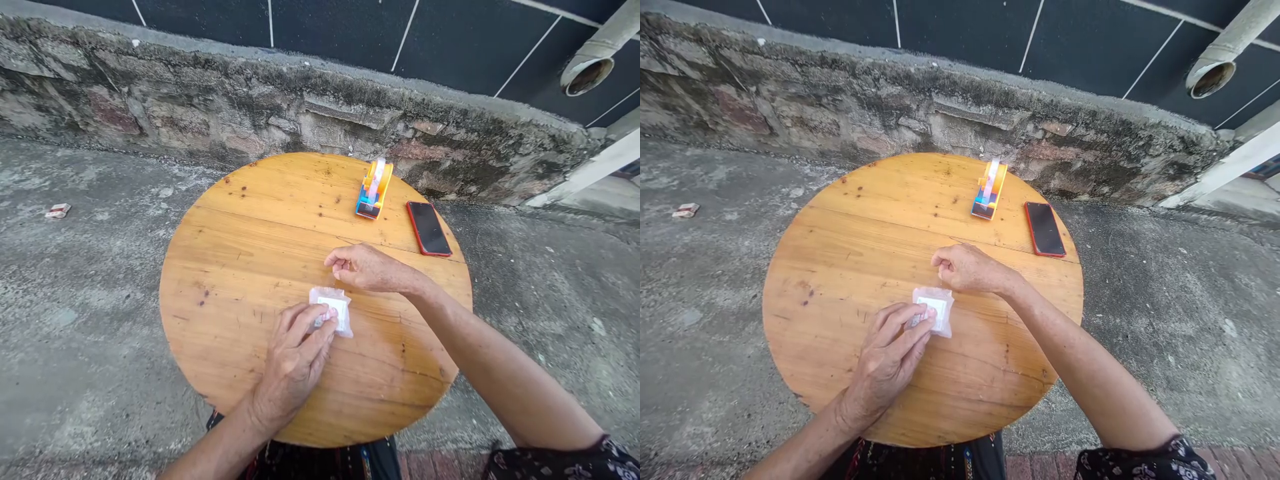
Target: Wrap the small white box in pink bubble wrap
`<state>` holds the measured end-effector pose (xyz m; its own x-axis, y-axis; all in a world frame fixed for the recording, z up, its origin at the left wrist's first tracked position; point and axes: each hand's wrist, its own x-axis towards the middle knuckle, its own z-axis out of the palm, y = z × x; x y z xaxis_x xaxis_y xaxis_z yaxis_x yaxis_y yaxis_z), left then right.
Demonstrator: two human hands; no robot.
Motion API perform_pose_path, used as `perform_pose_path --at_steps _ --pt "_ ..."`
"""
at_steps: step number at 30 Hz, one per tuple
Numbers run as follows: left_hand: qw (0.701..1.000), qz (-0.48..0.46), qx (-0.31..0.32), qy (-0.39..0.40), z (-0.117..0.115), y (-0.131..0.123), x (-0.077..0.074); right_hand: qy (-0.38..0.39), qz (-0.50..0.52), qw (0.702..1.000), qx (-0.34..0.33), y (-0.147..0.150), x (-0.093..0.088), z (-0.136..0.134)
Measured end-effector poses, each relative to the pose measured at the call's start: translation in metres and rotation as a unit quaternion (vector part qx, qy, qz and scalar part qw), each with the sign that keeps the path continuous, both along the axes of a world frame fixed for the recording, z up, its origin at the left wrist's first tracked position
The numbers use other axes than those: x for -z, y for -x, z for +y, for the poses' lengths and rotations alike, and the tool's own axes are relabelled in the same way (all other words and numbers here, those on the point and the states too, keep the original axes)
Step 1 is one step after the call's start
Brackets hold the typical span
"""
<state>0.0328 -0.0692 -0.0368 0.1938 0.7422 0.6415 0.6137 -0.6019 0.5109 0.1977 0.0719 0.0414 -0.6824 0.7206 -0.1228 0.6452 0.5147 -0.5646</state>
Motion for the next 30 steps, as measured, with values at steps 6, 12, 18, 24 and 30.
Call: perform_pose_path --at_steps 6,12,18,24,30 --pt "1.0 0.005 -0.006 -0.001 0.0 -0.001 -0.002 -0.014 0.007 1.0 -0.019 -0.001 0.004 0.0" --pt "0.999 0.027 -0.025 0.002 0.001 -0.003 -0.006 0.01 0.04 0.999 0.003 -0.001 0.006 -0.004" --pt "0.999 0.033 -0.029 0.011 0.001 -0.006 -0.009 0.038 0.063 0.997 0.0 0.0 0.001 -0.015" --pt "0.999 0.04 -0.03 0.007 0.001 -0.007 -0.01 0.063 0.102 0.993 0.008 -0.003 0.003 -0.024" --pt "0.999 0.042 -0.024 0.002 0.001 -0.007 -0.011 0.054 0.126 0.99 -0.013 -0.005 0.004 -0.031"
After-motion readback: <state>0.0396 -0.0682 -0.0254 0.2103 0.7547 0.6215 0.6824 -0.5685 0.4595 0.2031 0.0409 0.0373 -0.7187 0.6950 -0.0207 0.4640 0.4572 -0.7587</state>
